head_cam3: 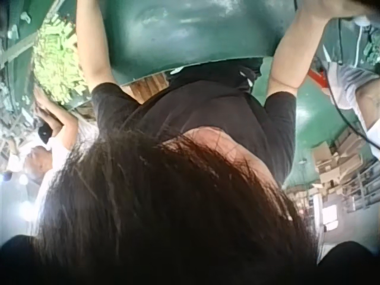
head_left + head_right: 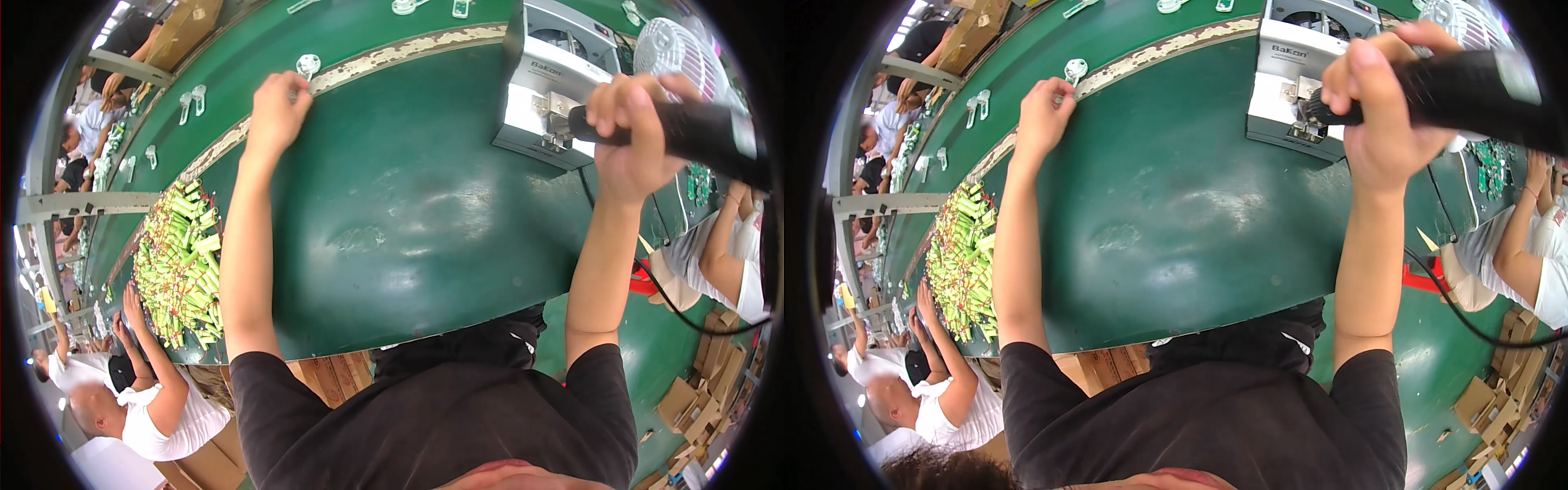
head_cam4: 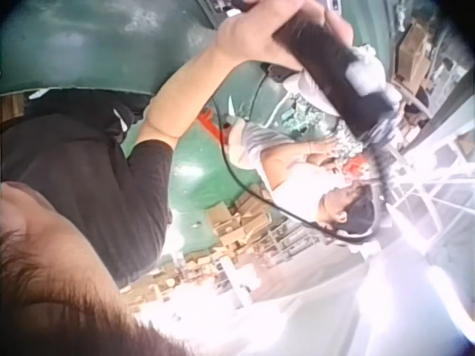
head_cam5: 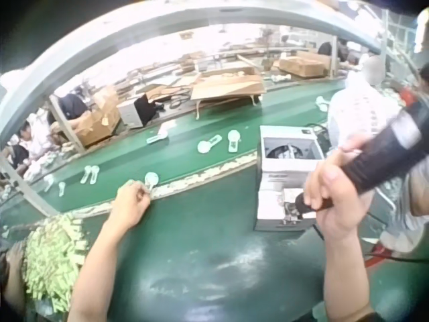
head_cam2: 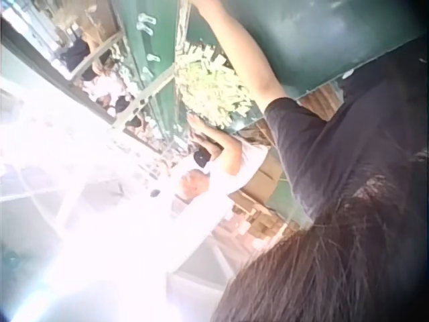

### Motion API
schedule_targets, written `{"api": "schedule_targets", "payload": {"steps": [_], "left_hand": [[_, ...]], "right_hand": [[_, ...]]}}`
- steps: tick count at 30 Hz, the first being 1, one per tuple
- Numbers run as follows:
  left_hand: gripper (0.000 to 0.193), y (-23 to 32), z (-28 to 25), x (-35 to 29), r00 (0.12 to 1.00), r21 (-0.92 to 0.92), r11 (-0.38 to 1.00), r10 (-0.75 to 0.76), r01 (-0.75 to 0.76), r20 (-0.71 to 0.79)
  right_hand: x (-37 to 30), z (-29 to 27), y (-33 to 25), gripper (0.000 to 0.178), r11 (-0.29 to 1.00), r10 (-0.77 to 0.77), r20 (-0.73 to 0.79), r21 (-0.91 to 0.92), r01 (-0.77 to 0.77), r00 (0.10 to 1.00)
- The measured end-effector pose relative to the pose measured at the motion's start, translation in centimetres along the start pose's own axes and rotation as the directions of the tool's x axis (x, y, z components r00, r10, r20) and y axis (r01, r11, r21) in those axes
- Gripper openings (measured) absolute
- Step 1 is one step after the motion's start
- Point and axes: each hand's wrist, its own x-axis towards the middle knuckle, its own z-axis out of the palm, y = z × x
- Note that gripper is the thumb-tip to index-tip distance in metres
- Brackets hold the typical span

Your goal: Assembling small electronic components onto printed circuit boards using an electric screwdriver.

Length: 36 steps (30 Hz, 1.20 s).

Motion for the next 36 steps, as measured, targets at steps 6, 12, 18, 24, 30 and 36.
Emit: {"api": "schedule_targets", "payload": {"steps": [6, 12, 18, 24, 30, 36], "left_hand": [[0.011, 11.3, 2.4, -6.0, 0.957, -0.162, 0.956, 0.264, -0.243, 0.123], [0.033, 17.1, 4.8, -11.4, 0.841, -0.472, 0.776, 0.527, -0.418, 0.122], [0.043, 16.4, 3.6, -10.0, 0.905, -0.331, 0.854, 0.425, -0.402, -0.003], [0.04, 15.8, 3.9, -10.2, 0.898, -0.453, 0.835, 0.415, -0.312, 0.148], [0.036, 15.9, 4.4, -10.2, 0.869, -0.554, 0.775, 0.463, -0.304, 0.172], [0.035, 15.9, 4.4, -10.1, 0.869, -0.538, 0.776, 0.471, -0.329, 0.149]], "right_hand": [[0.4, 0.2, -0.8, 0.035, 0.981, 0.192, 0.103, -0.025, -0.191, 0.976], [-1.4, 1.1, -0.5, 0.038, 0.93, 0.258, 0.31, 0.178, -0.322, 0.915], [-4.1, 3.2, 1.9, 0.039, 0.938, 0.306, 0.243, 0.09, -0.335, 0.92], [-4.5, 3.6, 1.8, 0.034, 0.933, 0.308, 0.282, 0.094, -0.346, 0.909], [-5.3, 4.0, 1.8, 0.039, 0.921, 0.321, 0.276, 0.133, -0.367, 0.906], [-6.0, 4.2, 2.1, 0.036, 0.928, 0.339, 0.298, 0.051, -0.369, 0.892]]}}
